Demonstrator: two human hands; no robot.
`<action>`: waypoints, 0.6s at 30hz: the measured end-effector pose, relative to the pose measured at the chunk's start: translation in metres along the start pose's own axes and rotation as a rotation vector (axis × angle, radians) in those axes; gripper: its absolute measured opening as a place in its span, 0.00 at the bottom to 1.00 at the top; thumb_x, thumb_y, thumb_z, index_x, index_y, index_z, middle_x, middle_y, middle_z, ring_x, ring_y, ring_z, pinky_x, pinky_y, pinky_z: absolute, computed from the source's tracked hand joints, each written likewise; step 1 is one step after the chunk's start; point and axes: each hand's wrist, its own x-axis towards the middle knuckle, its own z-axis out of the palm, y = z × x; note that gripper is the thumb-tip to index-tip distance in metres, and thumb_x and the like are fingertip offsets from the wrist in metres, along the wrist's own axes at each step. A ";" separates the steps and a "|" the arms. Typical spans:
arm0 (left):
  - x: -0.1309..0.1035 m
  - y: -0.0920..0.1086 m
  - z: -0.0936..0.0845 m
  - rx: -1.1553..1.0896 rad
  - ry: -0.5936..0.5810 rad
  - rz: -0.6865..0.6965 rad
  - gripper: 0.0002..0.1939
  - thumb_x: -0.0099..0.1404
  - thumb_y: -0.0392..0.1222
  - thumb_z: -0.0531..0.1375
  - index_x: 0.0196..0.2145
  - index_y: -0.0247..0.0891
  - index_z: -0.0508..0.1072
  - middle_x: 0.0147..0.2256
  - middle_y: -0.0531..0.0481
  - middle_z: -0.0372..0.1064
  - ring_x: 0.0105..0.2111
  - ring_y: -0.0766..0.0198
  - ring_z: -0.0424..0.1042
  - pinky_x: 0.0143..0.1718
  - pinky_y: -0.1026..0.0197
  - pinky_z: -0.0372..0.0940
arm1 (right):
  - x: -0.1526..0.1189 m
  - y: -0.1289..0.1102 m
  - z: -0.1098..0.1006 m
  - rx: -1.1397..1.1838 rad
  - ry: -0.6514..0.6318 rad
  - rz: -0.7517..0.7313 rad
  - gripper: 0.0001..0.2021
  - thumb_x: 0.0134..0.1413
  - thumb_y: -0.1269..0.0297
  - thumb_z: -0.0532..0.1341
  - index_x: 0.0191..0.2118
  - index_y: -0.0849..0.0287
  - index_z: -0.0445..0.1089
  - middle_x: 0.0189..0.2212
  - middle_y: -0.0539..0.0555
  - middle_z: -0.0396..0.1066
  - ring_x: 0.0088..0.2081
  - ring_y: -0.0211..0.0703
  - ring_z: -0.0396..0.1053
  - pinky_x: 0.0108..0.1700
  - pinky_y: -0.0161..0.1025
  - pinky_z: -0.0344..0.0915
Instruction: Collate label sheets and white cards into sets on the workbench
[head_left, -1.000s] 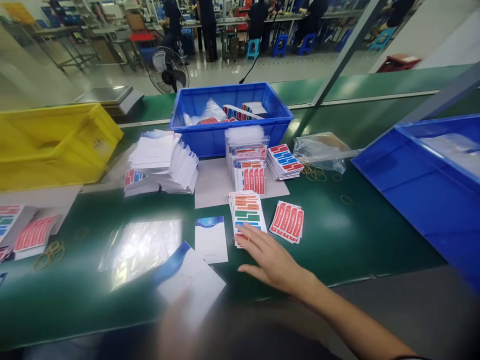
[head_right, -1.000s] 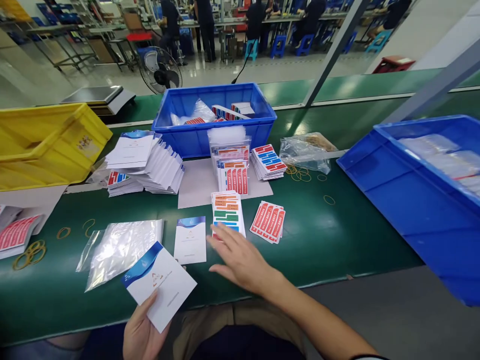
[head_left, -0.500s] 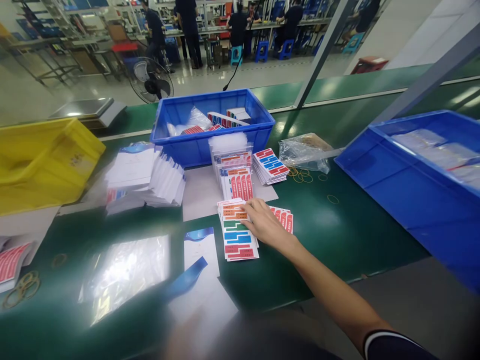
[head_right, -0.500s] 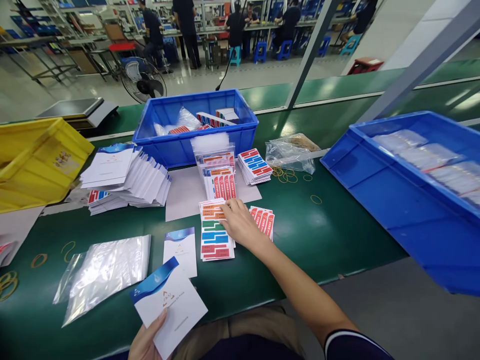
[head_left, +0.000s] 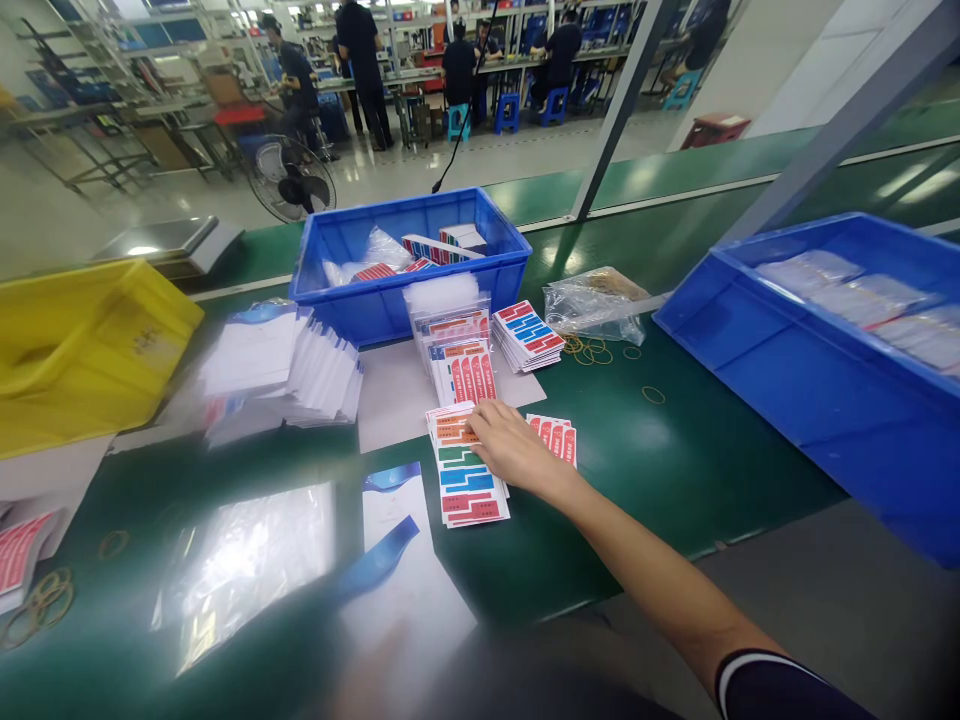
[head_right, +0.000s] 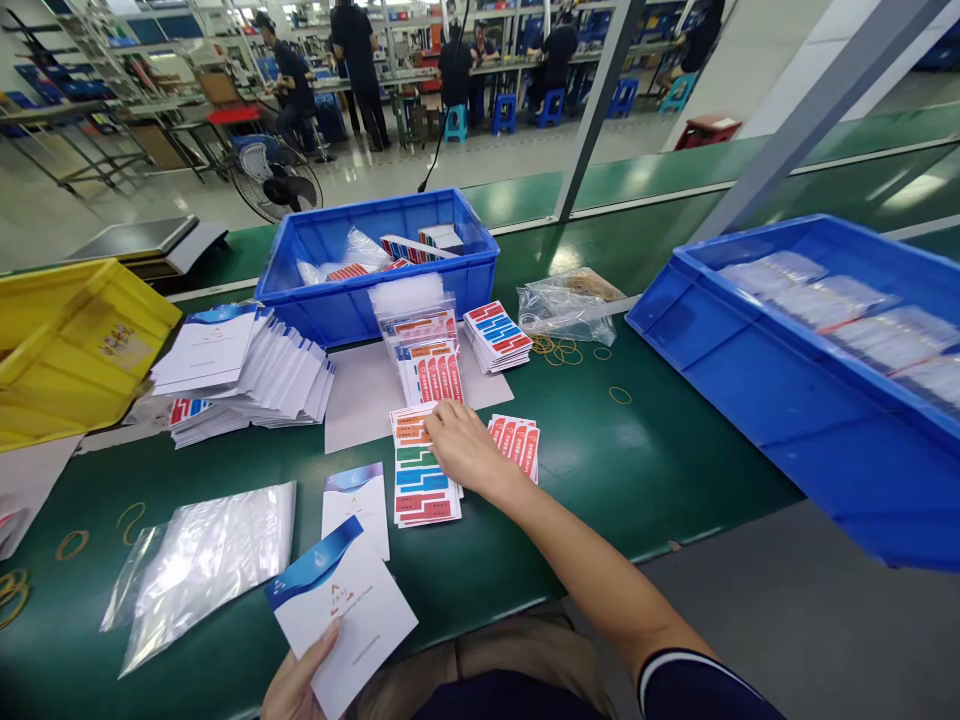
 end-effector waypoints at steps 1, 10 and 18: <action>-0.001 -0.001 0.000 0.004 -0.004 -0.003 0.31 0.55 0.42 0.64 0.57 0.46 0.65 0.46 0.46 0.77 0.49 0.41 0.72 0.52 0.44 0.69 | 0.001 -0.001 -0.001 -0.008 -0.007 -0.005 0.08 0.56 0.74 0.62 0.41 0.61 0.66 0.42 0.58 0.66 0.46 0.51 0.63 0.48 0.45 0.63; -0.008 -0.006 -0.001 0.010 -0.030 -0.025 0.33 0.55 0.45 0.64 0.58 0.45 0.65 0.45 0.44 0.77 0.49 0.40 0.72 0.51 0.42 0.68 | 0.011 -0.005 -0.008 -0.058 -0.031 -0.031 0.07 0.53 0.79 0.59 0.38 0.64 0.66 0.38 0.60 0.67 0.41 0.51 0.64 0.43 0.44 0.63; -0.003 -0.005 -0.008 -0.073 -0.045 0.070 0.23 0.56 0.43 0.64 0.51 0.49 0.72 0.43 0.49 0.78 0.54 0.42 0.67 0.51 0.41 0.68 | -0.002 -0.005 -0.012 0.037 0.096 -0.017 0.02 0.61 0.72 0.58 0.36 0.60 0.67 0.36 0.56 0.71 0.41 0.48 0.67 0.43 0.42 0.62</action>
